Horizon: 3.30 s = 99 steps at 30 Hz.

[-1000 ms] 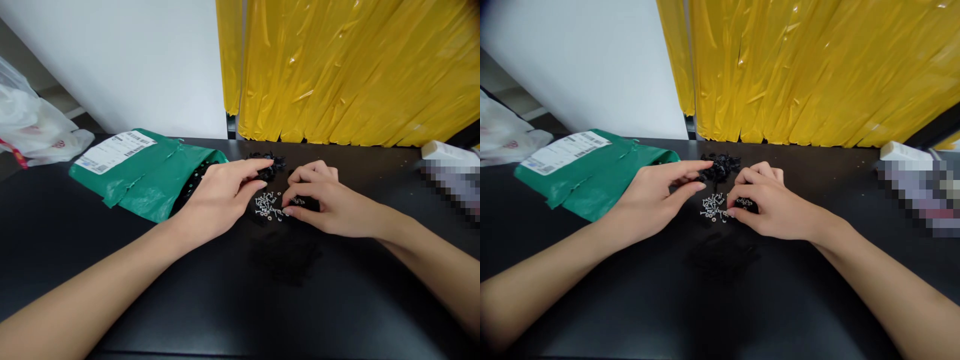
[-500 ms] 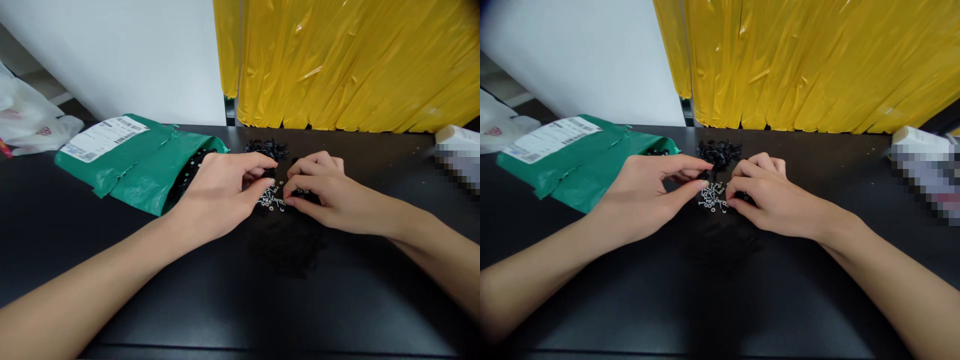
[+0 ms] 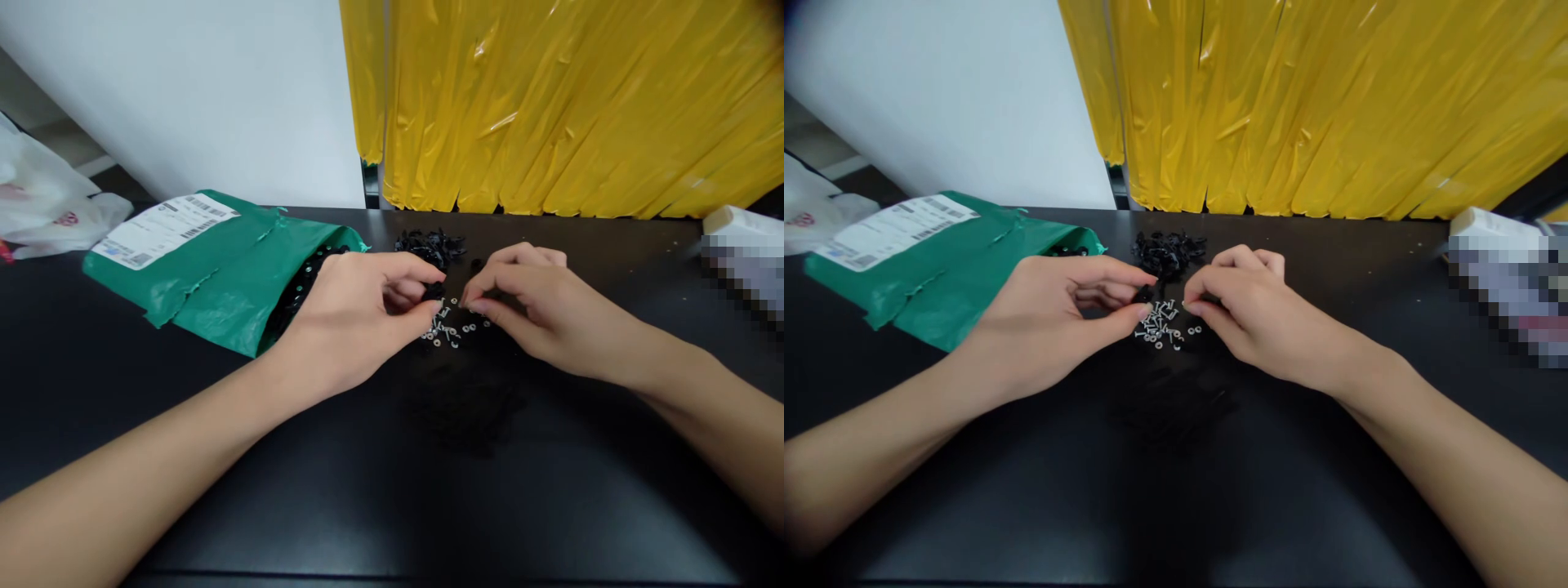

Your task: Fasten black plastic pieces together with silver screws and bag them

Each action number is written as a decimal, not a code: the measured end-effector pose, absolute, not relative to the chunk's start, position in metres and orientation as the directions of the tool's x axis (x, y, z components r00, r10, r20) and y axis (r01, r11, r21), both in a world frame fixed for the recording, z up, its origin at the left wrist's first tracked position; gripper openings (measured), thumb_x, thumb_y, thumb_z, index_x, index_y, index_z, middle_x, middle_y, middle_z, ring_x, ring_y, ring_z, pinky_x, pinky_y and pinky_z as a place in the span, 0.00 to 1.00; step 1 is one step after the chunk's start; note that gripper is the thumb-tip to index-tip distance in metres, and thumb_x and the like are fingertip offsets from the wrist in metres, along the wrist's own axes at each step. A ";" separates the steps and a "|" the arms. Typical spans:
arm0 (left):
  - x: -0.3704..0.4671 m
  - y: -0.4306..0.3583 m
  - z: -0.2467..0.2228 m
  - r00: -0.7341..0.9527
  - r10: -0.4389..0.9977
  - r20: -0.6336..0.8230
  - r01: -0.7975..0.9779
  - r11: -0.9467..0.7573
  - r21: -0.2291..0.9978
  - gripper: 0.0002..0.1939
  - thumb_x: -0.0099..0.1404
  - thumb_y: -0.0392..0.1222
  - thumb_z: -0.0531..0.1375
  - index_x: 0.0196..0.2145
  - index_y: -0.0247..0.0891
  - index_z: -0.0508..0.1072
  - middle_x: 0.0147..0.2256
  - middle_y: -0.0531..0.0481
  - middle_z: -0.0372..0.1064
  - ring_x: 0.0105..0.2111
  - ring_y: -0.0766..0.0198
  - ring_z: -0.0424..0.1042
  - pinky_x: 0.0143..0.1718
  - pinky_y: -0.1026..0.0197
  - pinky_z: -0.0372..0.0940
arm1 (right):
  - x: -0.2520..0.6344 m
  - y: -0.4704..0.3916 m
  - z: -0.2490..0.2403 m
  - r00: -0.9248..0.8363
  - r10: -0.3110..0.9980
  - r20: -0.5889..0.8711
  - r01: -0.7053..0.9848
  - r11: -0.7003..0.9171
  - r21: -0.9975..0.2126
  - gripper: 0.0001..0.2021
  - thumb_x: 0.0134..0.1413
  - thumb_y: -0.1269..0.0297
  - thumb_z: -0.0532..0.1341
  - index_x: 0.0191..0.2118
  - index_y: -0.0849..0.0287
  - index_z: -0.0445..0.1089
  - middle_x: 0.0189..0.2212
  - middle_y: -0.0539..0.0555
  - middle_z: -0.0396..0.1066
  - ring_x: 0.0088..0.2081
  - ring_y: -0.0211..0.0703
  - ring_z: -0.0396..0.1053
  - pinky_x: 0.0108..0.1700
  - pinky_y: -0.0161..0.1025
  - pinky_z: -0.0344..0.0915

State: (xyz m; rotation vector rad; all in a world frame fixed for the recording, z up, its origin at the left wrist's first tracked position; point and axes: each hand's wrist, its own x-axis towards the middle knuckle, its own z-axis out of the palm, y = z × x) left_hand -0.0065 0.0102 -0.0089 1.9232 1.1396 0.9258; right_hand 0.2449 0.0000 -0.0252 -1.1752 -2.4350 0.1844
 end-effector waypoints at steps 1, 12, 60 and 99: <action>-0.006 0.010 -0.009 0.354 0.914 0.196 0.385 -0.333 0.861 0.10 0.62 0.36 0.71 0.43 0.40 0.86 0.32 0.51 0.85 0.32 0.61 0.83 0.37 0.61 0.78 | 0.245 0.000 -0.025 -0.557 0.767 0.320 0.721 0.637 -0.273 0.07 0.75 0.65 0.59 0.46 0.50 0.76 0.42 0.53 0.79 0.51 0.54 0.73 0.55 0.54 0.59; -0.008 0.012 -0.003 0.399 0.916 0.045 0.296 -0.175 0.939 0.17 0.60 0.36 0.72 0.47 0.39 0.80 0.28 0.53 0.81 0.27 0.64 0.79 0.30 0.63 0.73 | 0.238 -0.005 -0.021 -0.514 0.765 0.389 0.575 0.643 -0.505 0.12 0.76 0.67 0.59 0.48 0.50 0.82 0.44 0.51 0.85 0.50 0.51 0.74 0.54 0.51 0.69; 0.000 -0.003 -0.006 0.435 0.895 0.097 0.159 -0.182 0.970 0.04 0.59 0.32 0.71 0.30 0.38 0.81 0.28 0.55 0.81 0.29 0.69 0.78 0.32 0.69 0.71 | 0.214 -0.017 -0.026 -0.269 0.921 0.282 0.050 0.306 -0.951 0.11 0.57 0.66 0.79 0.44 0.46 0.86 0.39 0.48 0.83 0.40 0.40 0.79 0.43 0.38 0.76; -0.011 0.001 0.010 0.721 0.615 -0.320 0.115 0.349 0.930 0.02 0.64 0.36 0.76 0.35 0.40 0.88 0.34 0.53 0.82 0.34 0.70 0.79 0.38 0.70 0.77 | 0.234 -0.026 -0.010 -0.504 0.501 0.703 0.428 0.852 -0.301 0.16 0.65 0.70 0.72 0.50 0.38 0.87 0.42 0.53 0.83 0.40 0.51 0.81 0.42 0.51 0.77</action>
